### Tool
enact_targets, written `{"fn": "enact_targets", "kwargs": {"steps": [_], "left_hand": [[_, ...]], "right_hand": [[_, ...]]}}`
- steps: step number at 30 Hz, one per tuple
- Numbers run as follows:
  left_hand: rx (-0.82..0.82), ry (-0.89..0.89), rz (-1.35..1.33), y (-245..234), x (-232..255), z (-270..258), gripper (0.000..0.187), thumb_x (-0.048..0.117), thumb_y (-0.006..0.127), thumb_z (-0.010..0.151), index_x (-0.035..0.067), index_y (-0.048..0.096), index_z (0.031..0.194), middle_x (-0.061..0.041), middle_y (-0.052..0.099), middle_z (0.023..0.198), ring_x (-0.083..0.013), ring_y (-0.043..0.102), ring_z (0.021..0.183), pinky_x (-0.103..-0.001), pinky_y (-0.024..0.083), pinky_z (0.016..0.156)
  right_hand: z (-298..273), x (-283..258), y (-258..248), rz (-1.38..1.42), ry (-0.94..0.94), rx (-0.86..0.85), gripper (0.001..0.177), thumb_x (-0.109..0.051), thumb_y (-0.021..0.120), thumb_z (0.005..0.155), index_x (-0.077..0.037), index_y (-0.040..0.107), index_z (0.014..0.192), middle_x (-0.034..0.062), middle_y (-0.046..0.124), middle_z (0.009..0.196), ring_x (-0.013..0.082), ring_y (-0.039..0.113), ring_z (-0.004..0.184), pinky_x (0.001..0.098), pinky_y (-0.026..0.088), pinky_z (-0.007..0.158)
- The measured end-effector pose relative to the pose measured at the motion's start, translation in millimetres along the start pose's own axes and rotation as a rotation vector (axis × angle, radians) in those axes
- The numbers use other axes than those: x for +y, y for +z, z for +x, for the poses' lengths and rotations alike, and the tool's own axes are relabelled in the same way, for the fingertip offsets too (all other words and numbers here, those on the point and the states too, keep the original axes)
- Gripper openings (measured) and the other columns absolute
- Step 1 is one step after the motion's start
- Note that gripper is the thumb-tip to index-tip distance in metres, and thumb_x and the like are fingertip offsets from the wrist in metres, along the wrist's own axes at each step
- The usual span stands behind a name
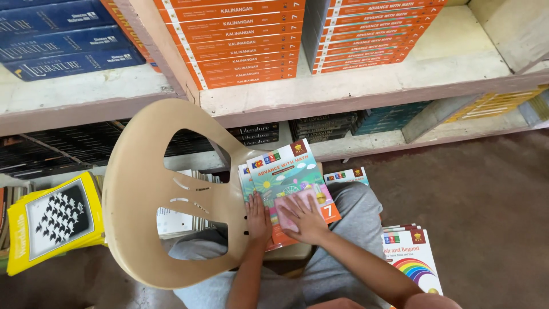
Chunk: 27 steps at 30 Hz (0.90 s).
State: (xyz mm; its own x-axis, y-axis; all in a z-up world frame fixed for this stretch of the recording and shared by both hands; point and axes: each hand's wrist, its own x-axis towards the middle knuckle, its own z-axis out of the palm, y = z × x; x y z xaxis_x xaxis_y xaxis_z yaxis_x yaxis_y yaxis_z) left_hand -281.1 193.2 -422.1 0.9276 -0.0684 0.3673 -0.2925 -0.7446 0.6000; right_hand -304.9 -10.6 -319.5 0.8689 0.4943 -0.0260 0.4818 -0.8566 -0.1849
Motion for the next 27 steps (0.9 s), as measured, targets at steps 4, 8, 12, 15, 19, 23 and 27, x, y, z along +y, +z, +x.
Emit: {"fn": "enact_targets", "kwargs": {"steps": [4,8,12,15,19,23,27], "left_hand": [[0.014,0.035,0.08,8,-6,0,0.058,0.023,0.042,0.104,-0.002,0.034,0.155,-0.022,0.037,0.16,-0.0385,0.03,0.15,-0.049,0.019,0.123],[0.018,0.093,0.144,7,-11,2,0.059,0.023,0.044,0.103,-0.004,0.036,0.154,-0.024,0.04,0.157,-0.0399,0.034,0.148,-0.048,0.022,0.122],[0.026,0.102,0.118,-5,0,9,0.06,0.023,0.041,0.102,-0.006,0.033,0.154,-0.026,0.039,0.157,-0.0418,0.035,0.147,-0.05,0.024,0.12],[0.048,0.103,0.097,-8,5,8,0.06,0.021,0.043,0.101,-0.006,0.035,0.154,-0.025,0.038,0.158,-0.0428,0.034,0.147,-0.051,0.025,0.12],[0.054,0.088,0.074,-13,10,11,0.057,0.025,0.04,0.104,-0.006,0.037,0.152,-0.025,0.041,0.157,-0.043,0.036,0.146,-0.051,0.025,0.12],[0.084,0.046,0.061,-20,17,12,0.062,0.035,0.039,0.105,-0.006,0.038,0.152,-0.025,0.041,0.156,-0.043,0.036,0.146,-0.051,0.024,0.121],[0.136,0.018,-0.001,-10,4,8,0.066,0.037,0.041,0.103,-0.008,0.036,0.152,-0.03,0.038,0.156,-0.0492,0.031,0.146,-0.057,0.023,0.12]], "right_hand": [[43,6,1,-0.003,-0.055,0.089,0.079,-0.07,0.049,0.089,-0.032,0.034,0.157,0.001,0.026,0.167,0.0325,0.023,0.152,0.0678,0.015,0.117],[100,23,8,-0.066,-0.113,0.221,0.074,-0.067,0.047,0.093,-0.033,0.035,0.157,-0.0006,0.027,0.168,0.0303,0.025,0.152,0.0649,0.014,0.118],[149,35,24,-0.043,-0.11,0.25,0.072,-0.066,0.046,0.094,-0.033,0.035,0.157,-0.001,0.028,0.167,0.0299,0.024,0.153,0.0649,0.014,0.119],[177,32,32,-0.101,-0.065,0.286,0.071,-0.066,0.046,0.092,-0.032,0.039,0.154,-0.0003,0.031,0.166,0.03,0.025,0.152,0.065,0.013,0.119],[207,25,28,-0.04,0.015,0.123,0.073,-0.069,0.039,0.097,-0.032,0.029,0.159,0.0024,0.023,0.168,0.0325,0.018,0.154,0.0661,0.007,0.121],[211,16,13,-0.056,0.069,-0.033,0.076,-0.07,0.036,0.097,-0.032,0.021,0.162,0.0022,0.016,0.17,0.0315,0.01,0.156,0.0649,0.001,0.123],[180,4,6,-0.04,0.05,-0.036,0.075,-0.068,0.035,0.097,-0.03,0.024,0.161,0.0045,0.015,0.17,0.0339,0.01,0.156,0.0662,0.0,0.124]]}}
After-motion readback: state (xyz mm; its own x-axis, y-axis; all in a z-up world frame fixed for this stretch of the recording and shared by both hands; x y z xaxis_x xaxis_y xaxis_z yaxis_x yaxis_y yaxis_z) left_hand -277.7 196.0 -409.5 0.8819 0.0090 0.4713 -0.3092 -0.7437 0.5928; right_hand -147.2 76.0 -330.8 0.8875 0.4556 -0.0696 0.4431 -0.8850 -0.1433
